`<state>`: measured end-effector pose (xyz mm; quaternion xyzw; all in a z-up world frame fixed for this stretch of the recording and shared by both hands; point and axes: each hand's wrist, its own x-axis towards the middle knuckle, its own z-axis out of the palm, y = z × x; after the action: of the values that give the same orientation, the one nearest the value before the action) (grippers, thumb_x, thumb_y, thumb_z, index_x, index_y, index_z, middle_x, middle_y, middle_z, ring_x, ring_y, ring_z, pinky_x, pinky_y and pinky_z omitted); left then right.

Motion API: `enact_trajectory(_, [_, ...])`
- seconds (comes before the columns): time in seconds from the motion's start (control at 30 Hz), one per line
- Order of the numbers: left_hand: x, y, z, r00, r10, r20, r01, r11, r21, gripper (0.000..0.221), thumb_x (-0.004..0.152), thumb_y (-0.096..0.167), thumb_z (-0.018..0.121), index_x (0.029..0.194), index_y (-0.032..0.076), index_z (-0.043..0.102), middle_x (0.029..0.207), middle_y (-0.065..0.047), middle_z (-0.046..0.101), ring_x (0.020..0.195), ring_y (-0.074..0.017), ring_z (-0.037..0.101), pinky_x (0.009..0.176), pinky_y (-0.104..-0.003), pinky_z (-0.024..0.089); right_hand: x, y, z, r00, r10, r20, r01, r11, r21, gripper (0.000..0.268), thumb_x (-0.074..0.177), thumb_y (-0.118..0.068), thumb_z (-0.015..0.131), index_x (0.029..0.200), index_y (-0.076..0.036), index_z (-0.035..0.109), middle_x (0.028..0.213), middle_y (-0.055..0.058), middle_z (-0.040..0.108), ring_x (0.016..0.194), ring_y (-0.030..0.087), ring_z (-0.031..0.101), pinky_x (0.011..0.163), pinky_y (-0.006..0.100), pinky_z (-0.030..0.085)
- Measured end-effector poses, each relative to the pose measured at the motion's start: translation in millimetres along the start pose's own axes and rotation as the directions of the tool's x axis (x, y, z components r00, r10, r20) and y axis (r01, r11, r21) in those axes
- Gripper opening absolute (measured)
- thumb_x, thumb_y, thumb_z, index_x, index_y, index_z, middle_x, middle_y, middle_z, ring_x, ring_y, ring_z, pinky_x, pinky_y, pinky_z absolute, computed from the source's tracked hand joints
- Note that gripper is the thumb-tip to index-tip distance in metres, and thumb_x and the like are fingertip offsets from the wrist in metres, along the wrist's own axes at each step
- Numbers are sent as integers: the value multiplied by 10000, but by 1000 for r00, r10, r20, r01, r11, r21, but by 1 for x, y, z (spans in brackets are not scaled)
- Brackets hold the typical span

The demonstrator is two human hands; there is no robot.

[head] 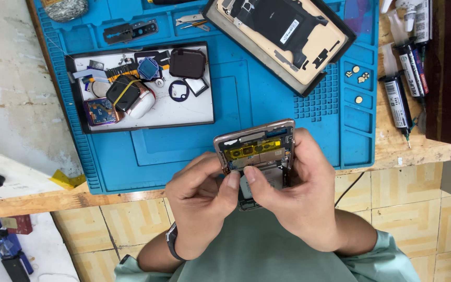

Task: Installing a battery and connecting internal ribbon cables in a smartphone

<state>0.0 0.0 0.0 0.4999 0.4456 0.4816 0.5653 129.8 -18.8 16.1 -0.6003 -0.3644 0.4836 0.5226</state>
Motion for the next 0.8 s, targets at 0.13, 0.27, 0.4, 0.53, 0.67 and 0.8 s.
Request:
enact_trajectory(0.13, [-1,-1,0,1000,13,-2,-13,1000,27,131,834,22,610,952,-31,627,851,-129,655,707,-186,620,614,-261,502,1,-3,0,1000,-8,7,8,1000,12,321,771,-50,683,1016,-1,482,915,84,634,804,124,621,695,229,545])
enact_trajectory(0.27, [-1,0,0,1000,-4,-1,4,1000,9,112,849,39,606,942,-23,620,840,-114,639,723,-179,612,627,-264,506,4,-4,0,999,11,32,-10,1000,-7,303,777,-44,674,1027,-2,507,912,82,651,799,117,628,690,223,551])
enact_trajectory(0.4, [-1,0,-1,1000,0,-11,1,999,47,87,842,53,608,893,-18,614,765,-88,603,654,-153,534,572,-259,442,3,-4,0,999,8,41,-8,1000,-3,305,782,-56,672,1032,0,505,923,84,654,808,120,632,694,224,550])
enact_trajectory(0.53, [-1,2,-2,1000,2,-5,-2,998,64,114,845,68,612,907,-28,614,797,-110,619,676,-172,574,574,-271,466,3,-4,0,999,17,40,-17,1000,-3,311,779,-58,674,1032,0,501,931,87,650,815,123,629,703,222,546])
enact_trajectory(0.67, [0,2,-2,1000,-21,-7,21,999,44,93,820,23,619,897,-28,609,834,-123,636,736,-191,618,637,-275,526,2,-3,0,999,13,44,-13,1000,-4,310,786,-55,676,1034,-1,497,942,82,636,833,118,616,724,226,542])
enact_trajectory(0.8, [0,2,-2,999,-41,1,41,999,9,71,823,11,616,888,-16,606,829,-105,629,756,-173,610,669,-271,526,0,0,0,999,31,39,-31,999,11,304,785,-40,677,1023,-6,491,928,72,623,826,104,597,730,221,531])
